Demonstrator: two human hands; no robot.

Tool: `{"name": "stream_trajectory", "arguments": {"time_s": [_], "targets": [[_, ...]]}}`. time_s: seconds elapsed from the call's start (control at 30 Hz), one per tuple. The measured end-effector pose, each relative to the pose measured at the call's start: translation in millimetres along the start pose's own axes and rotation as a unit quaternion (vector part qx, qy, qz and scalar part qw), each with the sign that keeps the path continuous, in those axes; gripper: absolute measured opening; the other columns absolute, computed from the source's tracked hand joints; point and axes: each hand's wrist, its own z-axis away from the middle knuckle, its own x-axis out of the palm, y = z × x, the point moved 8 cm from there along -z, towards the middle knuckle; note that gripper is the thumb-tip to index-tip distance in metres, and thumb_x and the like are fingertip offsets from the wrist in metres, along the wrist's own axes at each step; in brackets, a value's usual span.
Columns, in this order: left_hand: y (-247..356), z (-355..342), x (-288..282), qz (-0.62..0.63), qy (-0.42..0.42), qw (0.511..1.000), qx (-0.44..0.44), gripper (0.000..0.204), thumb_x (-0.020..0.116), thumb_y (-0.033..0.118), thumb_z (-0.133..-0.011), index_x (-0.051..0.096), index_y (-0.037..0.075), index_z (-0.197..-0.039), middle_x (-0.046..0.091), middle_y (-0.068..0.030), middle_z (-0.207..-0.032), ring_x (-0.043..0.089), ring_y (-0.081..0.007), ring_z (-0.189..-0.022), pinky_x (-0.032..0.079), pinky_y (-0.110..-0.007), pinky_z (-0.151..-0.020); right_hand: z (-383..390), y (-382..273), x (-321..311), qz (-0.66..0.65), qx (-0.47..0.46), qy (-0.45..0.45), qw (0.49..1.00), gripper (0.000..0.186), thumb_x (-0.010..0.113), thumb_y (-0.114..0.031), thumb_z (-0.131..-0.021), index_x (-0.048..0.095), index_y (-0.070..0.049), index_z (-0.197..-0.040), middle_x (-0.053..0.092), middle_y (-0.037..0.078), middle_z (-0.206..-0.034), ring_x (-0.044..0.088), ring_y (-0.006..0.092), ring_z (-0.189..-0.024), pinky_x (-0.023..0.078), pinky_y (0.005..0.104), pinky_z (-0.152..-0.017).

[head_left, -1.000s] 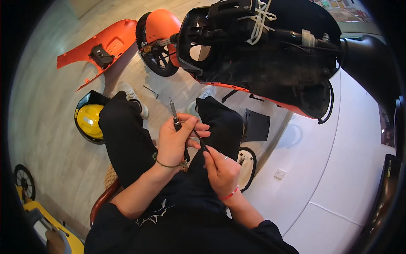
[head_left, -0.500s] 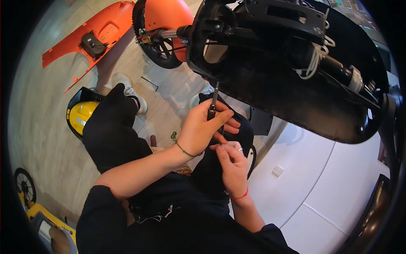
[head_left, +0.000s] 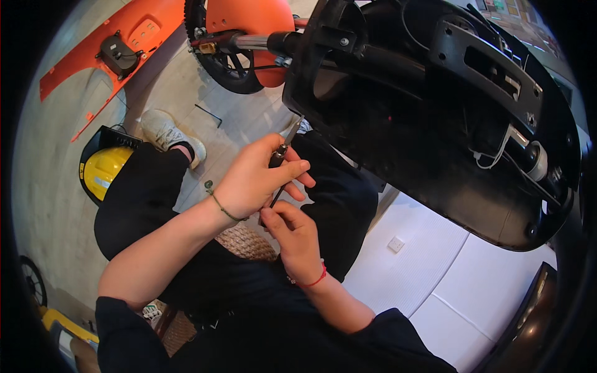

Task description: The recorder is repairing an electric scooter by removing or attaching body panels and screws using hex keys.

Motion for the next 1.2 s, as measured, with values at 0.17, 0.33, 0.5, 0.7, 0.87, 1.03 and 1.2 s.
{"name": "stream_trajectory", "arguments": {"time_s": [0.17, 0.33, 0.5, 0.7, 0.87, 1.03, 1.2], "targets": [[6, 1, 0, 0.048, -0.009, 0.998, -0.03, 0.018, 0.054, 0.016, -0.087, 0.043, 0.003, -0.091, 0.063, -0.015, -0.086, 0.062, -0.0136, -0.068, 0.045, -0.021, -0.046, -7, -19, -13, 0.018, -0.058, 0.059, 0.996, 0.018, 0.06, -0.011, -0.084, 0.059, 0.002, -0.097, 0.06, 0.003, -0.084, 0.052, 0.0057, -0.072, 0.042, 0.0191, -0.067], [11, 3, 3, 0.013, -0.028, 1.0, 0.006, 0.022, 0.051, 0.023, -0.089, 0.044, 0.003, -0.093, 0.063, -0.0148, -0.09, 0.062, -0.0125, -0.071, 0.039, -0.018, -0.042, -5, -32, -21, 0.062, -0.085, 0.056, 0.993, 0.018, 0.061, -0.01, -0.083, 0.059, 0.0, -0.098, 0.06, 0.002, -0.079, 0.054, 0.0059, -0.07, 0.042, 0.018, -0.06], [15, 9, 8, 0.024, -0.028, 0.999, -0.007, 0.025, 0.052, 0.026, -0.089, 0.047, 0.002, -0.094, 0.064, -0.0151, -0.09, 0.063, -0.012, -0.072, 0.037, -0.015, -0.041, 2, -42, -23, 0.053, -0.094, 0.075, 0.991, 0.018, 0.06, -0.014, -0.084, 0.06, 0.0, -0.096, 0.059, 0.002, -0.077, 0.053, 0.0065, -0.068, 0.043, 0.0195, -0.055], [20, 11, 14, 0.065, -0.084, 0.994, 0.001, 0.024, 0.054, 0.025, -0.088, 0.052, 0.002, -0.092, 0.064, -0.0143, -0.089, 0.064, -0.0138, -0.074, 0.038, -0.015, -0.042, 9, -49, -27, 0.036, -0.091, 0.055, 0.994, 0.018, 0.057, -0.013, -0.086, 0.059, 0.002, -0.095, 0.057, 0.003, -0.074, 0.052, 0.0074, -0.066, 0.044, 0.021, -0.056], [27, 14, 14, 0.066, -0.104, 0.992, 0.007, 0.022, 0.054, 0.024, -0.088, 0.052, 0.002, -0.093, 0.064, -0.0138, -0.087, 0.064, -0.0138, -0.075, 0.039, -0.015, -0.041, 16, -60, -26, 0.003, -0.089, 0.038, 0.995, 0.018, 0.057, -0.011, -0.086, 0.061, 0.003, -0.095, 0.056, 0.001, -0.073, 0.049, 0.0049, -0.068, 0.038, 0.0174, -0.061], [29, 16, 16, 0.064, -0.123, 0.99, 0.005, 0.021, 0.054, 0.024, -0.089, 0.053, 0.003, -0.092, 0.064, -0.012, -0.086, 0.064, -0.0136, -0.075, 0.04, -0.015, -0.041, 18, -61, -26, -0.011, -0.087, 0.022, 0.996, 0.018, 0.055, -0.011, -0.087, 0.061, 0.003, -0.096, 0.054, -0.001, -0.072, 0.047, 0.004, -0.067, 0.035, 0.0167, -0.06], [22, 13, 18, 0.072, -0.122, 0.99, -0.009, 0.022, 0.052, 0.025, -0.09, 0.05, 0.003, -0.095, 0.062, -0.0128, -0.091, 0.063, -0.0147, -0.079, 0.044, -0.016, -0.044, 10, -50, -29, -0.034, -0.086, 0.007, 0.996, 0.022, 0.052, -0.017, -0.089, 0.059, 0.002, -0.097, 0.053, 0.0, -0.071, 0.041, 0.0039, -0.06, 0.031, 0.0177, -0.054]]}}
